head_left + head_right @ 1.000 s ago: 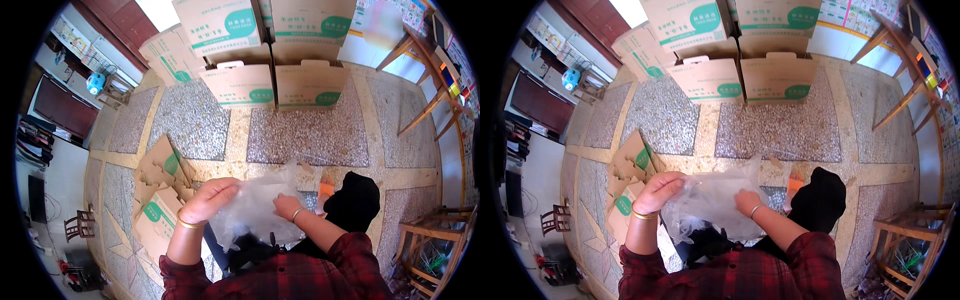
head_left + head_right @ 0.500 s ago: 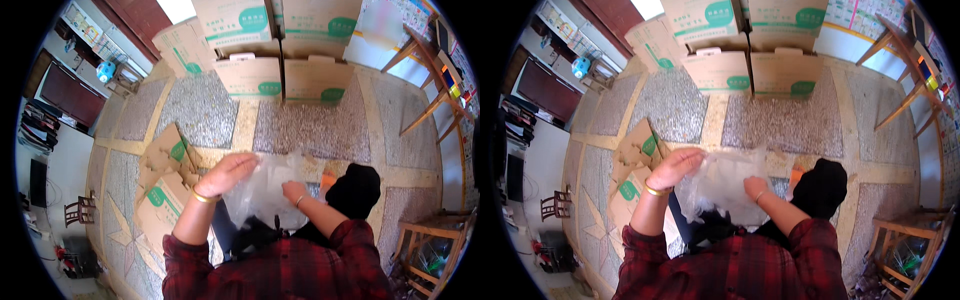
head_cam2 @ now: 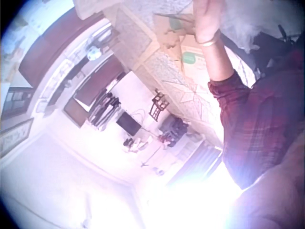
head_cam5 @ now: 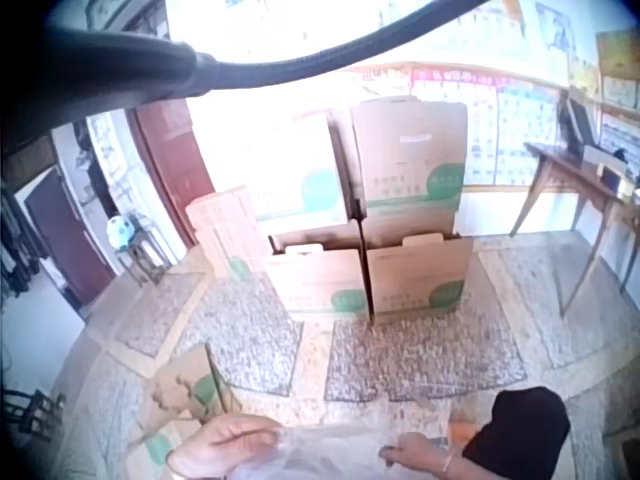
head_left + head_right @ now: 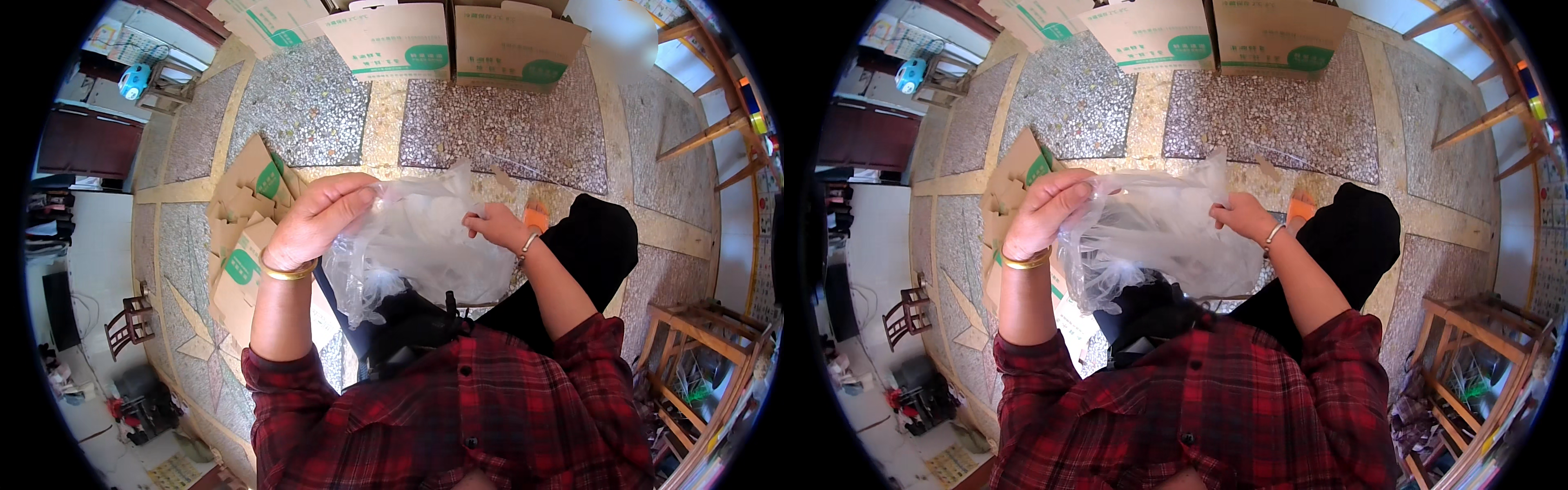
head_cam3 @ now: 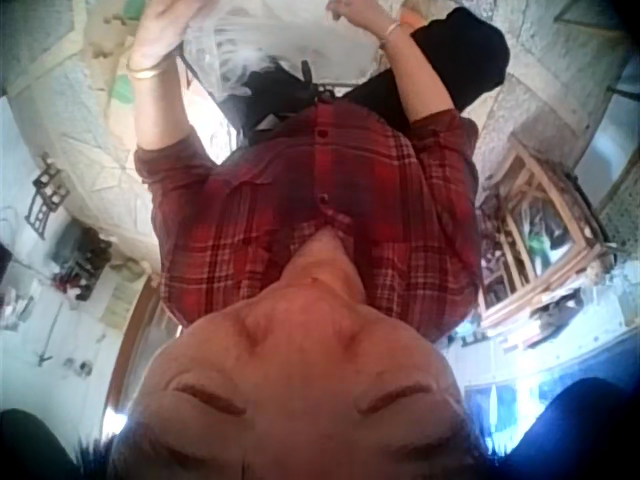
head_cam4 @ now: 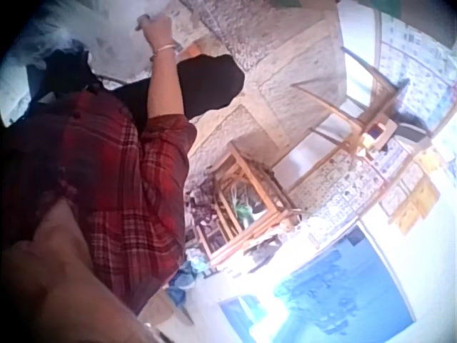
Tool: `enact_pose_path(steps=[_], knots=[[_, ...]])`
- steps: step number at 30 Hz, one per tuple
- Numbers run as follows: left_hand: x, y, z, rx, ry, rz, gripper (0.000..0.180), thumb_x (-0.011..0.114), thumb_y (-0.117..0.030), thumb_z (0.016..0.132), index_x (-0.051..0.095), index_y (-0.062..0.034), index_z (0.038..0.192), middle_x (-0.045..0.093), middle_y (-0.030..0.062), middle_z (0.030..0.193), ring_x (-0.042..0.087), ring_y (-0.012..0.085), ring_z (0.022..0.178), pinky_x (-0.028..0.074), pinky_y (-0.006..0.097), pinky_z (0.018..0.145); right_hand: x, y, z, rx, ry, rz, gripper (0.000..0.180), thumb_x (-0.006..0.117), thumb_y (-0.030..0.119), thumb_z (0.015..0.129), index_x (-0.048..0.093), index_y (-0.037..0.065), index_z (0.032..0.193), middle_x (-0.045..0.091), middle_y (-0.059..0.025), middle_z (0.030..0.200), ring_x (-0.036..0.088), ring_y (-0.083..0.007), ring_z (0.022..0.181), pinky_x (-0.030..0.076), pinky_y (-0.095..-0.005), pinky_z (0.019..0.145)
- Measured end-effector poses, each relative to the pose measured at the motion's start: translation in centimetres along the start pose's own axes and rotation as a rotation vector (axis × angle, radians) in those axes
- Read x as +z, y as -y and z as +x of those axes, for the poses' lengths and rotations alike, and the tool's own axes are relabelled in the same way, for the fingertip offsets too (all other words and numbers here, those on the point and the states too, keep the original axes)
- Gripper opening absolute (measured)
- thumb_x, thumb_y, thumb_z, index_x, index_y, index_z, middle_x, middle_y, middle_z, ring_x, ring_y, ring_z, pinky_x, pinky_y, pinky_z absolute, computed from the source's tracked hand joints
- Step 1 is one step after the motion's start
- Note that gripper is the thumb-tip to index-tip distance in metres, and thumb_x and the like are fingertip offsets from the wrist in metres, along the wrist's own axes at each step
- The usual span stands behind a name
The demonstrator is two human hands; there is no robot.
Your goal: The person sits on the floor and assembles flat-packed cardboard boxes. They fold the cardboard flaps, insert plastic fasteners into designated slots to secure the structure, and place bubble wrap inside the finished boxes. The process is repeated for multiple units.
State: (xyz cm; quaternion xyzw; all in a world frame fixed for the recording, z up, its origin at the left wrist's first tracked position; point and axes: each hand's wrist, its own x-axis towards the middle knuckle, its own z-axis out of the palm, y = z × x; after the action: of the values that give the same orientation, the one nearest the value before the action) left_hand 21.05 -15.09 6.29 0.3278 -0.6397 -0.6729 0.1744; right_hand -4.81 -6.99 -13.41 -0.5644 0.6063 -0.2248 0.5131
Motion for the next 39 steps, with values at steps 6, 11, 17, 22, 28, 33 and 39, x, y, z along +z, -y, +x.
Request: enact_pose_path(steps=[6,11,17,22,28,33,39], knots=[[-1.1,0.7,0.4,0.002,-0.036,-0.067,0.022,0.050,-0.010,0.089,0.055,0.0043,0.105,0.045,-0.0065,0.067,0.037,0.0017,0.057,0.031,0.017,0.050,-2.0,1.2,-1.1,0.076,-0.046,0.222,0.025,0.056,0.027,0.079,0.061,0.004,0.071,0.058,-0.0014,0.057,0.050,-0.0092,0.052,0.040,-0.0251,0.051],[-0.3,-0.4,0.1,0.047,-0.040,-0.038,0.022,0.051,-0.011,0.089,0.056,0.0043,0.104,0.046,-0.0062,0.067,0.037,0.0013,0.057,0.030,0.017,0.049,-1.5,1.3,-1.1,0.004,-0.081,0.219,0.024,0.057,0.026,0.079,0.060,0.003,0.074,0.059,-0.0038,0.060,0.053,-0.0120,0.053,0.042,-0.0276,0.052],[0.3,-1.4,0.2,0.064,-0.021,-0.031,0.022,0.051,-0.011,0.088,0.057,0.0047,0.102,0.051,-0.0039,0.070,0.040,0.0023,0.058,0.032,0.017,0.050,3.5,0.5,-0.6,-0.190,-0.019,-0.440,0.020,0.054,0.018,0.074,0.058,0.002,0.084,0.062,-0.0144,0.078,0.059,-0.0342,0.075,0.046,-0.0441,0.070],[1.0,-1.6,0.3,0.106,-0.042,0.018,0.021,0.053,-0.011,0.087,0.058,0.0050,0.101,0.058,0.0012,0.081,0.049,0.0064,0.068,0.040,0.019,0.061,6.4,-0.4,0.0,-0.294,-0.116,-0.477,0.019,0.053,0.018,0.076,0.059,0.001,0.082,0.061,-0.0182,0.084,0.058,-0.0336,0.082,0.046,-0.0412,0.074],[0.7,-1.5,-0.5,0.117,-0.047,0.026,0.021,0.053,-0.010,0.087,0.058,0.0051,0.100,0.059,0.0037,0.084,0.051,0.0085,0.071,0.042,0.021,0.063,4.1,-2.1,-0.5,-0.206,-0.098,-0.465,0.015,0.050,0.011,0.077,0.059,0.000,0.081,0.059,-0.0208,0.086,0.058,-0.0318,0.086,0.047,-0.0384,0.076],[1.6,-2.4,0.0,0.156,0.044,0.135,0.020,0.051,-0.010,0.088,0.058,0.0053,0.097,0.059,0.0050,0.081,0.052,0.0100,0.070,0.042,0.022,0.062,2.7,-4.2,0.1,-0.001,-0.094,-0.716,0.014,0.049,0.006,0.076,0.060,0.000,0.081,0.061,-0.0199,0.082,0.060,-0.0321,0.079,0.050,-0.0379,0.070],[2.7,-2.4,0.3,0.265,0.084,0.316,0.019,0.048,-0.010,0.088,0.058,0.0047,0.095,0.057,0.0077,0.073,0.051,0.0122,0.065,0.042,0.023,0.060,3.2,-3.6,0.1,0.163,-0.093,-0.785,0.016,0.047,0.004,0.076,0.062,0.002,0.081,0.062,-0.0191,0.084,0.062,-0.0307,0.080,0.050,-0.0388,0.069]])
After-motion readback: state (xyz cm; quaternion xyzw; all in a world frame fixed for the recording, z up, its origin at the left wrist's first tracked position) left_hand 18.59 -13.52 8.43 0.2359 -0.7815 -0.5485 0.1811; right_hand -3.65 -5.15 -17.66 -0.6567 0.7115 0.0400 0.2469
